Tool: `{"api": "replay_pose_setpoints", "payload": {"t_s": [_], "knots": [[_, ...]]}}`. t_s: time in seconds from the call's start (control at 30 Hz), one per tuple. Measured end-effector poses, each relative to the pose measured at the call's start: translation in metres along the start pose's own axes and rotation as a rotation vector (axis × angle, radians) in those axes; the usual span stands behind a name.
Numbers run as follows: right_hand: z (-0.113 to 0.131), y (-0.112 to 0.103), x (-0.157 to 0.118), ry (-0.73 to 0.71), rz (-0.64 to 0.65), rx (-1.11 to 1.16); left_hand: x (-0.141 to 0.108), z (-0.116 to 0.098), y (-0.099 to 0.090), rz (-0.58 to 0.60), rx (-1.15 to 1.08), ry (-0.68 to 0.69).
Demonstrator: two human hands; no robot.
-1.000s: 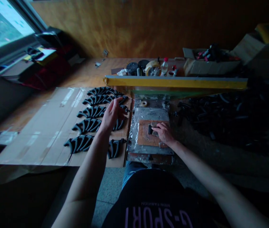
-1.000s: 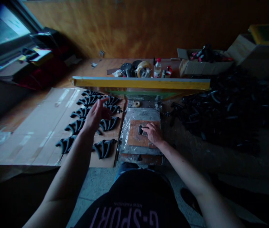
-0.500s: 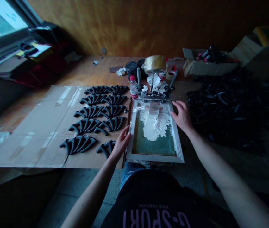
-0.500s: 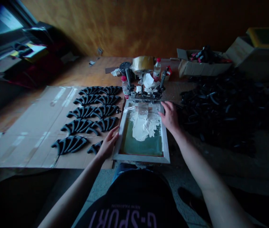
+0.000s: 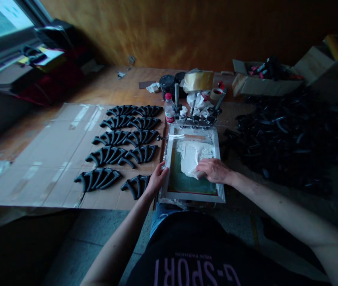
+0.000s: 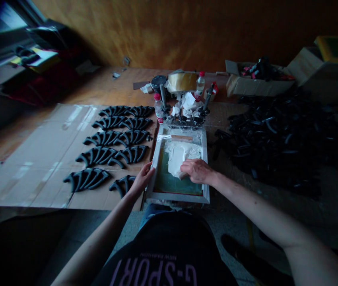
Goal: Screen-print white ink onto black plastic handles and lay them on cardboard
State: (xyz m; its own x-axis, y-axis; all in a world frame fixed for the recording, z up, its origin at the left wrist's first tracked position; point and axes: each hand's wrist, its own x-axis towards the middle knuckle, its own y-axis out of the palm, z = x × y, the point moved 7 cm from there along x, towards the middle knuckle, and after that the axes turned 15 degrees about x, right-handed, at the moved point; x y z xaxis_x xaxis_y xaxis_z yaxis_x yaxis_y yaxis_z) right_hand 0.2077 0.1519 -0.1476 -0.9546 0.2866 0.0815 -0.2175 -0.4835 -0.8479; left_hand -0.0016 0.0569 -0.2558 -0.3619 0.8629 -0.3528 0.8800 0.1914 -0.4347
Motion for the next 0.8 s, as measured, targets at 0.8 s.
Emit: {"api": "replay_pose_setpoints", "payload": {"t_s": [0.8], "knots": [[-0.103,-0.143,-0.031,0.516,-0.893,-0.069,-0.025,-0.135,-0.071,-0.096,-0.136,0.242]]}}
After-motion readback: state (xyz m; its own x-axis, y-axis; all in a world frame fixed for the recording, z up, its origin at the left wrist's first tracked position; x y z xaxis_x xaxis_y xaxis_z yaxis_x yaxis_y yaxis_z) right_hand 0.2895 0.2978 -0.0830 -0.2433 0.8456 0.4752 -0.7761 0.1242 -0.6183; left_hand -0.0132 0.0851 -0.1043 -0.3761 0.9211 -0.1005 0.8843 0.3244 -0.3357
